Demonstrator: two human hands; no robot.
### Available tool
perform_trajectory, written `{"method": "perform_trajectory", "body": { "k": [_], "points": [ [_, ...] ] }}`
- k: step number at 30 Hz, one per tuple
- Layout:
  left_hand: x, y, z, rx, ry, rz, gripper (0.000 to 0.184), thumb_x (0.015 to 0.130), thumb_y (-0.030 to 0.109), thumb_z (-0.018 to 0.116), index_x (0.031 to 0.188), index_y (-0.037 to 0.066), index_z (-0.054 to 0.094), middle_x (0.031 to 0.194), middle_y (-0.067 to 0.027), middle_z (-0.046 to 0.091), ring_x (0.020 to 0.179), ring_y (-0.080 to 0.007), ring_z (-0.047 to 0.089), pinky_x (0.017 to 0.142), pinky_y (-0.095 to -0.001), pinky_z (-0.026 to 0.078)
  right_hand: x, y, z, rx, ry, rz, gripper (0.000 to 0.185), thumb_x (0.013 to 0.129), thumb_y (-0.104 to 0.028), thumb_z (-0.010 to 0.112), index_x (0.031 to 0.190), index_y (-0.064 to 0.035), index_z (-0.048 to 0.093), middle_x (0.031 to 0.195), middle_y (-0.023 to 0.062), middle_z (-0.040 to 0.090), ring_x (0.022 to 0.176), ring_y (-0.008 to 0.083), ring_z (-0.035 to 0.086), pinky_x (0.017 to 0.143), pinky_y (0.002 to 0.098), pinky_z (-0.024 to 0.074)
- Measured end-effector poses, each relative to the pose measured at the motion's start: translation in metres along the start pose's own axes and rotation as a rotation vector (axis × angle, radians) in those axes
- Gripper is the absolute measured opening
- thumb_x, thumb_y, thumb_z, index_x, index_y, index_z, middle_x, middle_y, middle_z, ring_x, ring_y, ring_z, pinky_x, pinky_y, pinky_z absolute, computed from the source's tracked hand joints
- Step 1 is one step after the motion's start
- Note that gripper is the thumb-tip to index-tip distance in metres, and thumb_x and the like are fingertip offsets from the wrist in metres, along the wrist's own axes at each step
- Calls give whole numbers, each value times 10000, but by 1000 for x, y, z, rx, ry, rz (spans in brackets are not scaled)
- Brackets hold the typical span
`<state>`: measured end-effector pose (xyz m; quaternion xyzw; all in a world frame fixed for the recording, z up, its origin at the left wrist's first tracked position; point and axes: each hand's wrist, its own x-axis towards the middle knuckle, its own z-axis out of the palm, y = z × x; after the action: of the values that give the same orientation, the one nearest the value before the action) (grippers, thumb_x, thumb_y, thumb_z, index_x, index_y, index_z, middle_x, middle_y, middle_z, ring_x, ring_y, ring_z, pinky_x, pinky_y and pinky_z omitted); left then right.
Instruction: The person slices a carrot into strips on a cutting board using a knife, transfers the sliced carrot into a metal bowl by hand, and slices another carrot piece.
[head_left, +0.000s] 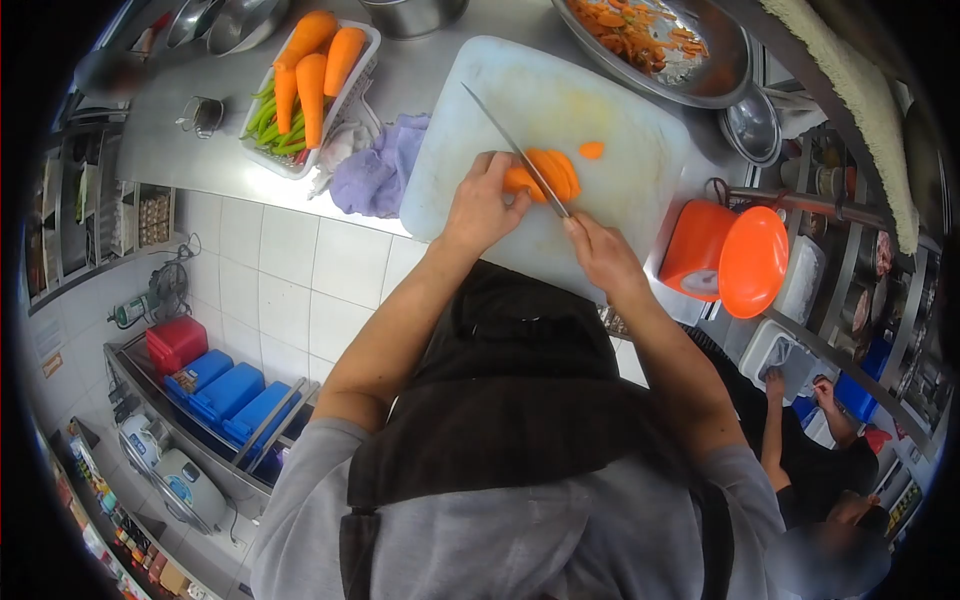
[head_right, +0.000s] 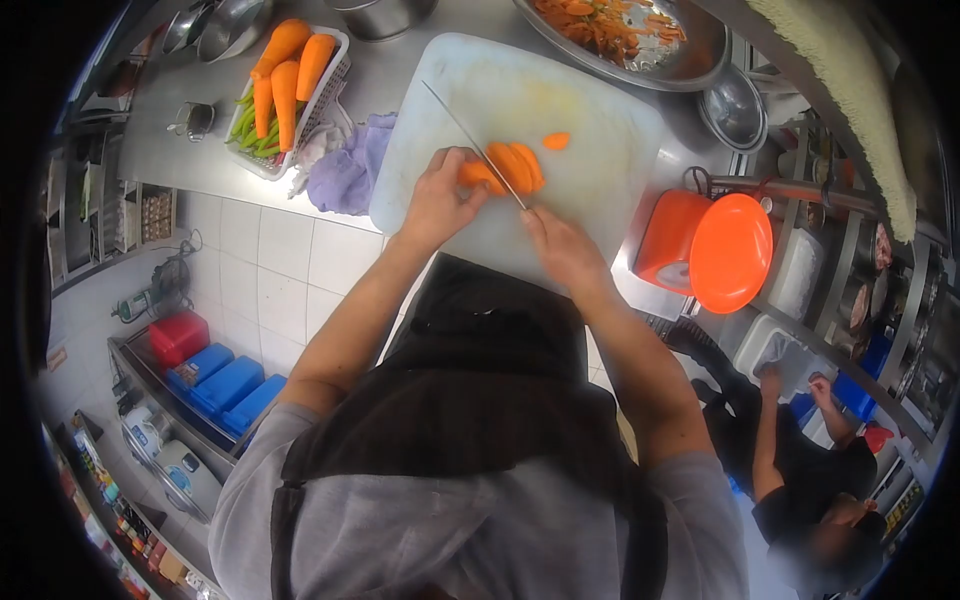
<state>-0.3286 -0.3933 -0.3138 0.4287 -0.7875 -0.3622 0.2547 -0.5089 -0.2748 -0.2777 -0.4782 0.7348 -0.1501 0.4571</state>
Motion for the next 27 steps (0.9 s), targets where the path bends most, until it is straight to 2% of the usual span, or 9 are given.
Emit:
{"method": "perform_trajectory", "body": {
  "k": [4, 6, 10, 13, 16, 18, 24, 27],
  "points": [
    [0, -2, 1, 28, 16, 50, 376, 803, 140, 732, 1128, 49, 568, 1082, -175, 618, 951, -372, 643, 784, -430, 542, -44, 3, -15, -38, 44, -42, 369, 1043, -385, 424, 1144, -72, 591, 958, 280, 648, 934, 508, 587, 811, 553, 450],
    [1, -3, 2, 24, 14, 54, 375, 802, 140, 732, 1127, 46, 568, 1085, -175, 619, 971, -372, 638, 799, -432, 538, -59, -1, -23, 19, -39, 70, 351, 1044, -371, 439, 1146, -72, 591, 907, 302, 642, 893, 512, 598, 775, 555, 453],
    [1, -1, 2, 22, 10, 40, 372, 801, 138, 731, 1121, 37, 570, 1086, -172, 623, 989, -375, 634, 820, -435, 532, -62, 7, -25, 13, -57, 60, 361, 1046, -380, 430, 1155, -74, 589, 863, 313, 636, 868, 513, 604, 747, 556, 457],
    [2, 2, 0, 27, -14, 13, 368, 801, 135, 730, 1117, 33, 571, 1085, -172, 627, 998, -373, 634, 823, -436, 531, -56, 7, -24, 6, -107, 99, 385, 1047, -397, 411, 1159, -74, 589, 905, 310, 641, 914, 513, 597, 782, 556, 452],
    [1, 2, 1, 27, -5, 23, 364, 802, 133, 728, 1115, 33, 572, 1083, -173, 632, 984, -373, 642, 812, -434, 534, -39, 12, -13, -48, -58, 107, 414, 1047, -417, 385, 1169, -76, 586, 967, 310, 640, 975, 510, 581, 828, 552, 446],
    [1, 1, 3, 28, -10, 11, 363, 802, 132, 727, 1115, 33, 572, 1084, -172, 635, 974, -375, 646, 809, -433, 536, -7, 0, -6, 0, -102, 28, 429, 1047, -428, 366, 1186, -82, 579, 1031, 305, 636, 1020, 505, 565, 865, 547, 440],
    [0, -1, 4, 19, 13, 33, 369, 788, 115, 728, 1113, 35, 570, 1069, -176, 637, 944, -381, 650, 798, -436, 545, 25, 0, 14, 54, -3, -74, 434, 1044, -417, 376, 1168, -51, 574, 1059, 292, 640, 1012, 500, 569, 853, 553, 442],
    [1, -3, 7, 30, 33, 55, 381, 777, 106, 733, 1115, 42, 568, 1056, -180, 635, 947, -386, 644, 800, -449, 546, 25, -7, 12, 33, -22, -32, 445, 1044, -420, 375, 1145, -38, 580, 1053, 290, 640, 1009, 493, 575, 852, 549, 444]
  ]
}}
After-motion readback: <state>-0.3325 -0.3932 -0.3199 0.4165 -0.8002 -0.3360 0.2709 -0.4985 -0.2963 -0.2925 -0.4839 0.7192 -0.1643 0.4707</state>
